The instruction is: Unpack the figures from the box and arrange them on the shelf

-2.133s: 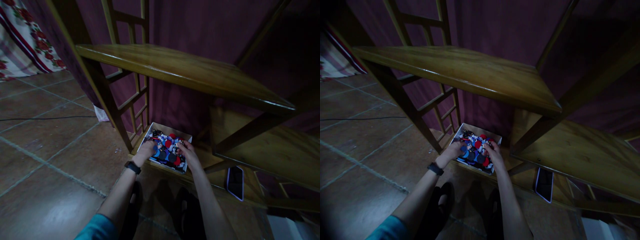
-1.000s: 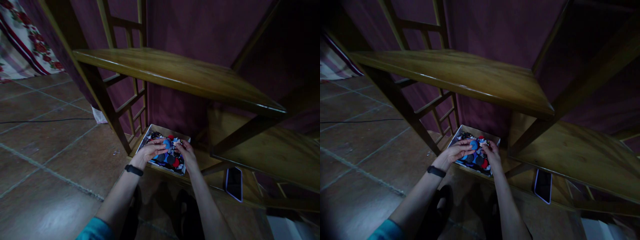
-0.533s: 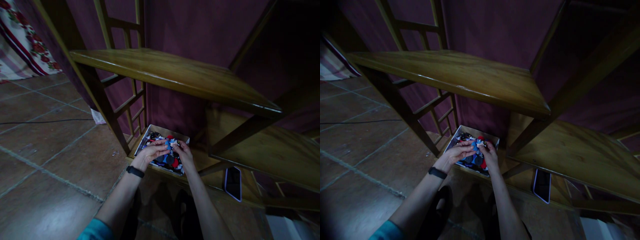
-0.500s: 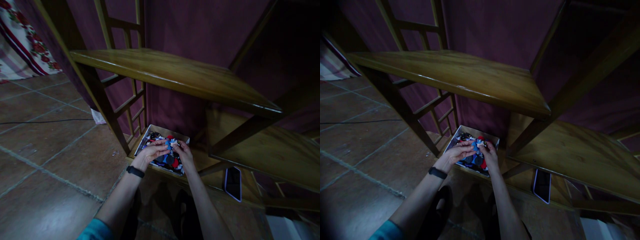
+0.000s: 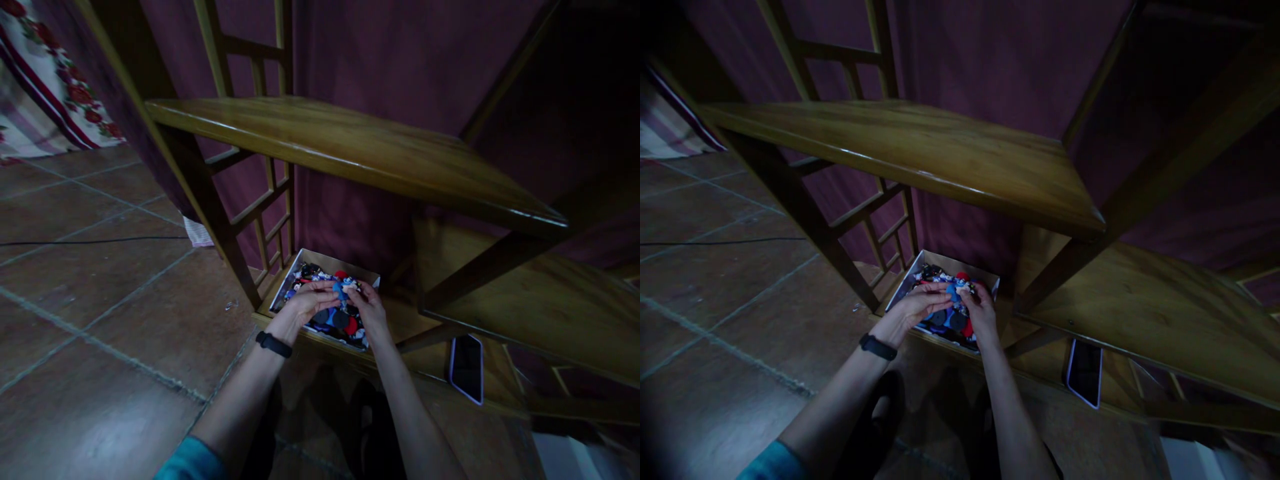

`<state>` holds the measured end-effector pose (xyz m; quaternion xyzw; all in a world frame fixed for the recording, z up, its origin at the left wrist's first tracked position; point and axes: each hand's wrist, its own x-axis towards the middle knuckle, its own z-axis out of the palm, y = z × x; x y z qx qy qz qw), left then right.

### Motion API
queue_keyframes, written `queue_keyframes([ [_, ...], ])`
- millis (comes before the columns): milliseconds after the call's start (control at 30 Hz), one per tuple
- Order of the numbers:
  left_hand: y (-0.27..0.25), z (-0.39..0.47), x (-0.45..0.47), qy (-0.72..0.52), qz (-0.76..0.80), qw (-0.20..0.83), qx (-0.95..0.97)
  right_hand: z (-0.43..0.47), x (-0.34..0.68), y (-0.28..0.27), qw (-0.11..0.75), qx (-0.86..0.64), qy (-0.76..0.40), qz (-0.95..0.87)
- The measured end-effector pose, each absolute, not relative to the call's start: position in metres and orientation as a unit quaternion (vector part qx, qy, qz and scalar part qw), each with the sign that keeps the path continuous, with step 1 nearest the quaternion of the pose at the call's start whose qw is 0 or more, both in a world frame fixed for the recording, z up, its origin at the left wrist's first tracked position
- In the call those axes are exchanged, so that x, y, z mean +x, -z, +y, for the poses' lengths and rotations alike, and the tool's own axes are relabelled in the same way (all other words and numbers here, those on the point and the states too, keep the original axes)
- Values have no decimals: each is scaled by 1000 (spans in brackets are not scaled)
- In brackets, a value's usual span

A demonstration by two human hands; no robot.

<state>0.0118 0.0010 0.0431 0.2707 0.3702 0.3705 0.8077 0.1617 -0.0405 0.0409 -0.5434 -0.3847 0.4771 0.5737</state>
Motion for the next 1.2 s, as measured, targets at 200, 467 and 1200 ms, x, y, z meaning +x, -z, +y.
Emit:
queue_keyframes([
  [200, -41, -1, 17, -401, 408, 780, 254, -40, 165, -39, 565, -551, -472, -393],
  [467, -40, -2, 20, -411, 424, 769, 246, -37, 166, -34, 566, -547, -460, -411],
  [1200, -43, -6, 27, -426, 436, 771, 185, -36, 168, -29, 544, -580, -383, -470],
])
